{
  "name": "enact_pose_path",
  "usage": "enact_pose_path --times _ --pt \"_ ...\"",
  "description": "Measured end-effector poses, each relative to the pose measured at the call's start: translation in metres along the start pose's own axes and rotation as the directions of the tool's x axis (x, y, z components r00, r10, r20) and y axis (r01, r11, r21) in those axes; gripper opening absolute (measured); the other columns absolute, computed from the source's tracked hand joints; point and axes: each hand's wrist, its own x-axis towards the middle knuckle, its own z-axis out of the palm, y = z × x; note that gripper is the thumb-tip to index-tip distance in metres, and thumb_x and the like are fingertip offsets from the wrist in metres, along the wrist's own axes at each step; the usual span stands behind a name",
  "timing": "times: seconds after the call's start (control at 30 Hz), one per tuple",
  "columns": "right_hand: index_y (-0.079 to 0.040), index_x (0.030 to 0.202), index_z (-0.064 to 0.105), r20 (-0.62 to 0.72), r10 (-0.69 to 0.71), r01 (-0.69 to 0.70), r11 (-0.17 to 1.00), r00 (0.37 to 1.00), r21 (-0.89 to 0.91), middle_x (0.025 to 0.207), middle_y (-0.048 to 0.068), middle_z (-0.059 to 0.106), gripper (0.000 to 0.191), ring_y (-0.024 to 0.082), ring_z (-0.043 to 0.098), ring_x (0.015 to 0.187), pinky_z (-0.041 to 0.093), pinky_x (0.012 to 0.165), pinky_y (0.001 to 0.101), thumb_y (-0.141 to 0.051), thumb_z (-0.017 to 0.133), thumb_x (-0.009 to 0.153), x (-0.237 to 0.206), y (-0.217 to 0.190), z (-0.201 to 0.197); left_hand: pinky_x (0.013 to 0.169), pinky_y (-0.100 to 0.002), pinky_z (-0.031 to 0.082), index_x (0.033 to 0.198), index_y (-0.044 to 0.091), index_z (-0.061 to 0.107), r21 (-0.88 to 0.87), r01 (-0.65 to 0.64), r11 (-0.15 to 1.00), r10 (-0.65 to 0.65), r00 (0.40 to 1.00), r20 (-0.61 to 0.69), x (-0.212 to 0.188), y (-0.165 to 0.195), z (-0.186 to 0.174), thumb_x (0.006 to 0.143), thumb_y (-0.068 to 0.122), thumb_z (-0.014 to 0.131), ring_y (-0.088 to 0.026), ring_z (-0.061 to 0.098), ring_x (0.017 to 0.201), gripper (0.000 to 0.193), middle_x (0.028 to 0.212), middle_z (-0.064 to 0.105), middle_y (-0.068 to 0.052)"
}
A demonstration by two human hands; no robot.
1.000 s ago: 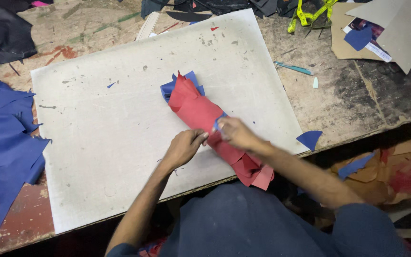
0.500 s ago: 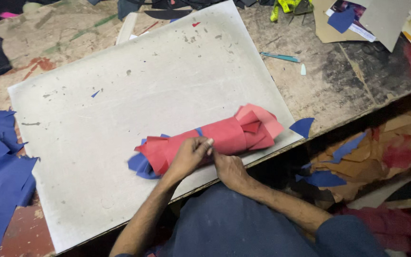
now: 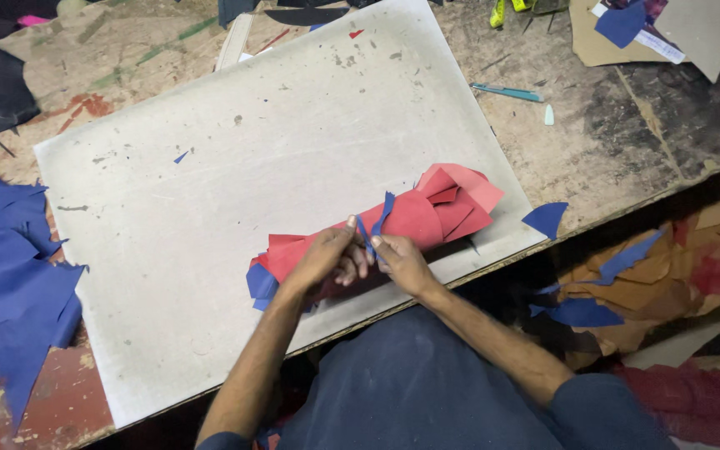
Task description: The person gathers red fabric pieces from a scrap pile, rolls them into a tight bundle on the worktable, and ties the roll with a blue fabric strip. They then mark the bundle with a white chalk-like marker and attach a printed label around it.
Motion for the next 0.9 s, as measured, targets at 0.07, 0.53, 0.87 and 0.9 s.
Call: enact_pose_path --times 0.07,0.53,0.87,0.9 --pt "-0.009 0.085 0.063 0.035 -0.048 0.050 0.997 0.998 -0.062 0.063 -0.009 0.046 0.042 0.002 0.033 0.050 0.026 0.045 0.0240 -0.038 0.045 0.109 0.003 -0.004 -0.003 0.040 -0.026 0.035 0.109 -0.002 0.059 -0.350 -0.056 0.935 0.078 0.996 0.048 0.004 -0.017 0.009 0.115 0.047 0.037 -0.012 0.049 0.043 0.054 0.066 0.063 -0.007" --pt "-0.007 0.112 0.067 0.366 0.227 -0.185 0.972 0.902 -0.147 0.072 -0.007 0.052 0.033 0.004 0.042 0.059 0.032 0.052 0.0222 -0.032 0.046 0.110 0.011 -0.069 -0.034 0.067 -0.051 0.052 0.090 0.008 0.074 0.969 -0.219 0.116 0.553 0.825 0.121 -0.017 0.031 0.007 0.098 0.024 0.062 -0.039 0.067 0.075 0.021 0.079 0.069 -0.019" --pt "-0.008 0.091 0.062 0.130 -0.474 0.337 0.384 0.871 -0.860 0.074 0.011 0.066 0.010 0.034 0.068 0.070 0.049 0.058 0.0452 -0.007 0.052 0.093 -0.039 -0.039 0.002 0.065 -0.049 0.052 0.082 0.008 0.073 0.962 -0.073 0.264 0.785 0.595 -0.170 0.030 0.039 0.013 0.095 0.023 0.070 -0.033 0.068 0.086 0.019 0.092 0.068 -0.006" --pt "-0.007 0.090 0.061 0.114 -0.437 0.338 0.477 0.892 -0.811 0.072 0.010 0.063 0.009 0.031 0.066 0.067 0.049 0.058 0.0425 -0.006 0.054 0.094 -0.039 -0.034 -0.003 0.062 -0.049 0.051 0.081 0.008 0.072 0.965 -0.097 0.246 0.809 0.568 -0.149 0.028 0.040 0.016 0.093 0.022 0.070 -0.033 0.068 0.084 0.019 0.091 0.067 -0.006"
